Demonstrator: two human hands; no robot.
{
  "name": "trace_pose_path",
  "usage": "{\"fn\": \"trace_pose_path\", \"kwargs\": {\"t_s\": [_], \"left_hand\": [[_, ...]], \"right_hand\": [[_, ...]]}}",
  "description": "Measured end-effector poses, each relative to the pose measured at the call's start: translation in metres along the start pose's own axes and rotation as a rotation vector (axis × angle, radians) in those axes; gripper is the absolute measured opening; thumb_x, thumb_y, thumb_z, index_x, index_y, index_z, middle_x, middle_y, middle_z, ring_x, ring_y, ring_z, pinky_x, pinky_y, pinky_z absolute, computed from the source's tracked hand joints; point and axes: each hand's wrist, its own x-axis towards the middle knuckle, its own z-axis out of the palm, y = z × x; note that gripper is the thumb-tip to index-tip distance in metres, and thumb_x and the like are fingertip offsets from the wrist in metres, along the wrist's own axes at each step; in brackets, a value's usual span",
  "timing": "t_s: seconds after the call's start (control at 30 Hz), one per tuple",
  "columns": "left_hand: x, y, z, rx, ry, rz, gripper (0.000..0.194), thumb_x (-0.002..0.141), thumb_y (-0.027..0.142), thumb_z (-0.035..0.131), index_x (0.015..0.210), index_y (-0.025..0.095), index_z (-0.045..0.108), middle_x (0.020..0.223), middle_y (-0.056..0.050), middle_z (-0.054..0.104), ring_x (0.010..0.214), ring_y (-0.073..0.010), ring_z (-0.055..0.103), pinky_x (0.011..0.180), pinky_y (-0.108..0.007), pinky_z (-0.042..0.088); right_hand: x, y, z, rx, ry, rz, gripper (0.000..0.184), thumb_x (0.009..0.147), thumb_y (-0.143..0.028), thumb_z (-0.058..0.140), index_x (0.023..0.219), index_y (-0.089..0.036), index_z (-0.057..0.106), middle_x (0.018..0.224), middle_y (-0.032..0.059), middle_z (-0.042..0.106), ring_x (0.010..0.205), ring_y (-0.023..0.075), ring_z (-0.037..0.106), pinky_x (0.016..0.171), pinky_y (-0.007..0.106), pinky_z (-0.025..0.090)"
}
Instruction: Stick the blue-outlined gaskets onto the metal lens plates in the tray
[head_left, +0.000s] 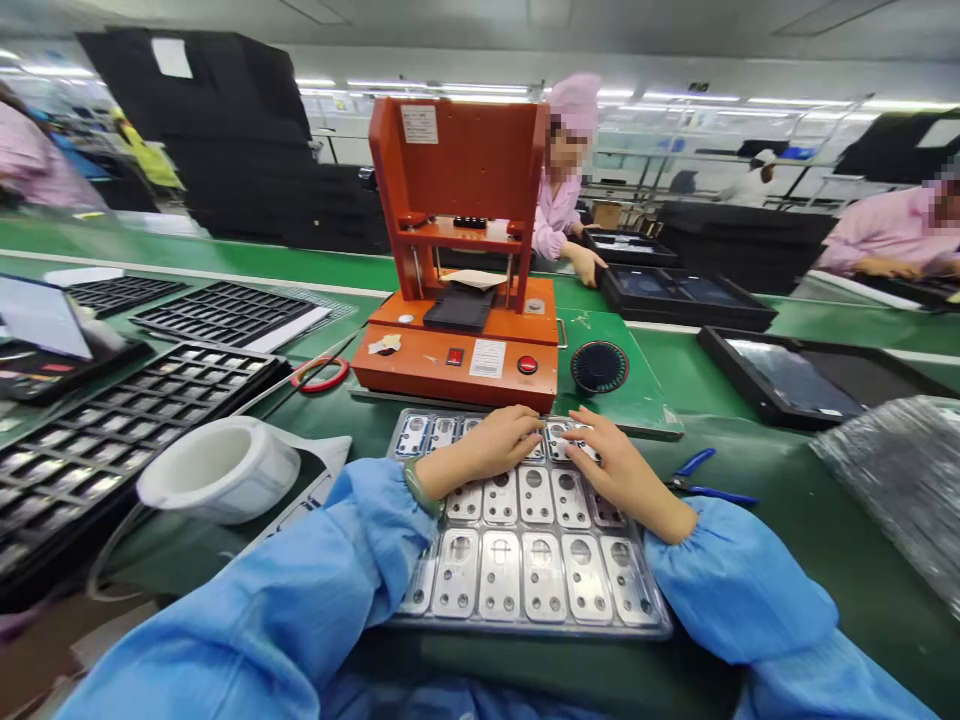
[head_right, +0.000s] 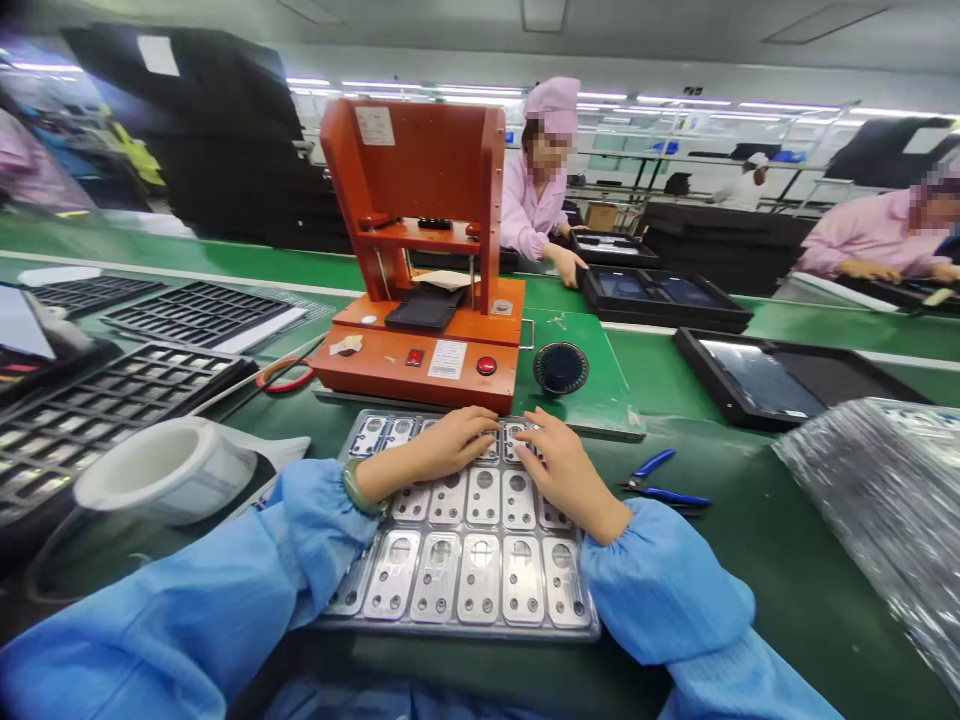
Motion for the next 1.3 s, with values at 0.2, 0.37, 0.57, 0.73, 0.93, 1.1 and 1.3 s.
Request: {"fn": "trace_pose_path", "kwargs": {"t_s": [0.2, 0.37, 0.57, 0.73, 0.93, 1.1, 1.3], "left_hand": [[-0.005, -0.005, 0.007, -0.026, 0.061, -0.044, 0.028, 0.094, 0.026, 0.042, 0.108, 0.015, 0.064, 0.114, -0.011, 0.063, 0.108, -0.02, 0.059, 0.095, -0.036, 0.047], [-0.008, -0.002, 0.005, -0.062, 0.147, -0.035, 0.027, 0.095, 0.024, 0.04, 0.102, 0.017, 0.065, 0.107, -0.008, 0.066, 0.103, -0.0154, 0.061, 0.094, -0.029, 0.049], [-0.013, -0.005, -0.002, -0.011, 0.48, -0.065, 0.031, 0.094, 0.021, 0.04, 0.122, 0.015, 0.05, 0.13, -0.015, 0.05, 0.126, -0.0205, 0.046, 0.107, -0.039, 0.041], [-0.014, -0.013, -0.001, 0.055, 0.665, -0.093, 0.03, 0.093, 0.021, 0.043, 0.122, 0.018, 0.046, 0.128, -0.013, 0.05, 0.121, -0.0215, 0.05, 0.102, -0.041, 0.046], [-0.012, -0.011, 0.001, 0.085, 0.833, -0.117, 0.034, 0.092, 0.02, 0.041, 0.126, 0.018, 0.041, 0.125, -0.015, 0.049, 0.123, -0.0225, 0.047, 0.099, -0.044, 0.047], [-0.013, -0.026, -0.012, 0.077, 1.059, -0.281, 0.04, 0.09, 0.03, 0.046, 0.127, 0.016, 0.04, 0.129, -0.016, 0.047, 0.127, -0.0261, 0.042, 0.104, -0.045, 0.041], [-0.042, -0.091, -0.076, 0.024, 1.394, -0.865, 0.045, 0.098, 0.028, 0.027, 0.138, 0.006, 0.025, 0.144, -0.023, 0.028, 0.136, -0.0295, 0.028, 0.111, -0.054, 0.024]], "right_hand": [[0.006, 0.005, 0.02, 0.085, 0.017, -0.037, 0.025, 0.09, -0.034, 0.049, 0.095, -0.021, 0.069, 0.118, 0.0132, 0.064, 0.121, 0.0298, 0.052, 0.1, 0.053, 0.041], [0.004, 0.009, 0.023, 0.138, 0.023, 0.01, 0.033, 0.095, -0.038, 0.041, 0.099, -0.024, 0.07, 0.118, 0.0092, 0.066, 0.12, 0.0268, 0.054, 0.101, 0.05, 0.042], [0.004, 0.005, 0.016, 0.257, 0.065, 0.116, 0.044, 0.097, -0.046, 0.033, 0.094, -0.023, 0.07, 0.12, 0.0081, 0.065, 0.113, 0.0237, 0.059, 0.099, 0.042, 0.047], [0.003, 0.006, 0.017, 0.166, 0.105, 0.062, 0.04, 0.099, -0.039, 0.034, 0.093, -0.021, 0.069, 0.114, 0.0091, 0.067, 0.108, 0.0225, 0.061, 0.095, 0.04, 0.05], [-0.001, -0.002, 0.024, 0.051, 0.131, -0.091, 0.028, 0.095, -0.034, 0.043, 0.106, -0.02, 0.065, 0.121, 0.0114, 0.063, 0.118, 0.0258, 0.054, 0.102, 0.047, 0.042], [0.003, 0.003, 0.011, -0.212, 0.214, -0.107, 0.034, 0.097, -0.035, 0.037, 0.115, -0.018, 0.06, 0.13, 0.012, 0.057, 0.121, 0.0228, 0.051, 0.102, 0.042, 0.043], [0.018, 0.066, -0.034, -0.46, 0.324, 0.357, 0.036, 0.096, -0.032, 0.041, 0.116, -0.008, 0.059, 0.135, 0.023, 0.049, 0.13, 0.0351, 0.039, 0.105, 0.054, 0.029]]}}
